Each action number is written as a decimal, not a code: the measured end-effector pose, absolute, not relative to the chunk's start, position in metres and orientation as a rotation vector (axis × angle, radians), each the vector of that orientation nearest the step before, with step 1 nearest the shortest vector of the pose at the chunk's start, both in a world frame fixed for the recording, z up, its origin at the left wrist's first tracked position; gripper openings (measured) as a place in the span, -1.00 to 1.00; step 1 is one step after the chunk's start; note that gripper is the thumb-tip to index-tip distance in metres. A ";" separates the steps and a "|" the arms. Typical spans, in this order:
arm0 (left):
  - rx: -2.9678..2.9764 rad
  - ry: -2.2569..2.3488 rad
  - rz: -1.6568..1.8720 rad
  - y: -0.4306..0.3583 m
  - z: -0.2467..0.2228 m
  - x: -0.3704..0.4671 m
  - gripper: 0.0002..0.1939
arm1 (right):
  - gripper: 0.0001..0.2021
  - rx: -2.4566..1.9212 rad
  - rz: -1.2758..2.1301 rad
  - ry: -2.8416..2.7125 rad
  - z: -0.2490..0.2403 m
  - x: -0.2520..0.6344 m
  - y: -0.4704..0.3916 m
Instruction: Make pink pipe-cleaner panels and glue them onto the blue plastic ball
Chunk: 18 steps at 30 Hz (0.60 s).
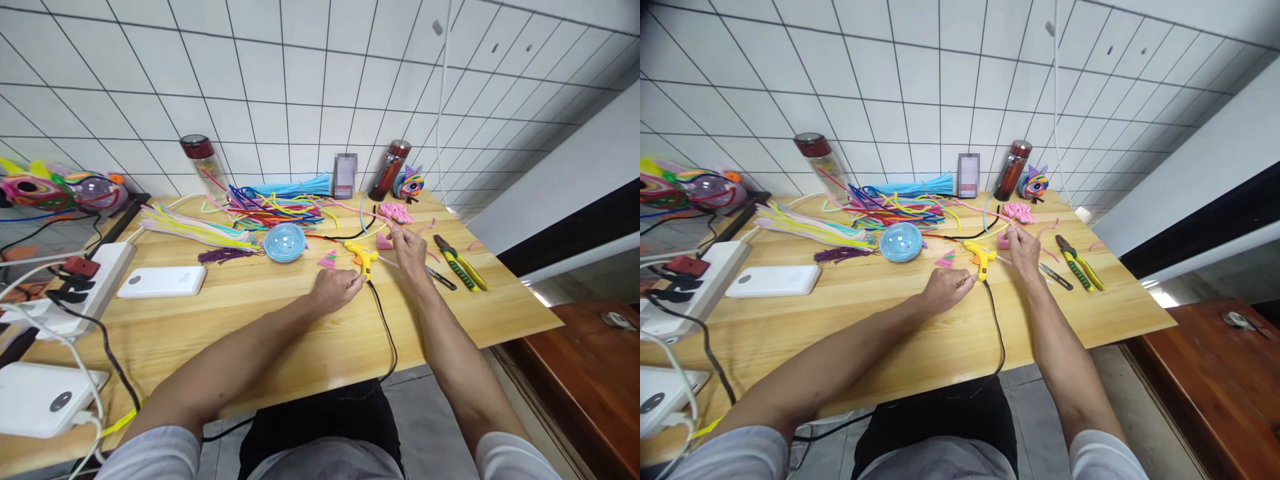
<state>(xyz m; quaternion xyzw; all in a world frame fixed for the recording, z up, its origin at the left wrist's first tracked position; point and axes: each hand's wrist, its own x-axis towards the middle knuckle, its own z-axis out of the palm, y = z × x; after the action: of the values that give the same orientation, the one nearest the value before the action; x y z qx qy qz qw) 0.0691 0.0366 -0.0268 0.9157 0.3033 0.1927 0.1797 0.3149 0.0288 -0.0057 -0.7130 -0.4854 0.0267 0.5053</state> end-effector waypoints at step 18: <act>2.624 0.750 0.609 0.038 -0.023 0.065 -0.48 | -0.61 -1.735 0.005 -1.115 -0.006 0.327 0.029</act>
<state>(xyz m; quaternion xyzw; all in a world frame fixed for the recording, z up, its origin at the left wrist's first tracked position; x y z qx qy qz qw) 0.0650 0.0377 -0.0233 0.9245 0.2641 0.2145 0.1719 0.3269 0.0293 -0.0062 -0.7218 -0.4638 0.0023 0.5138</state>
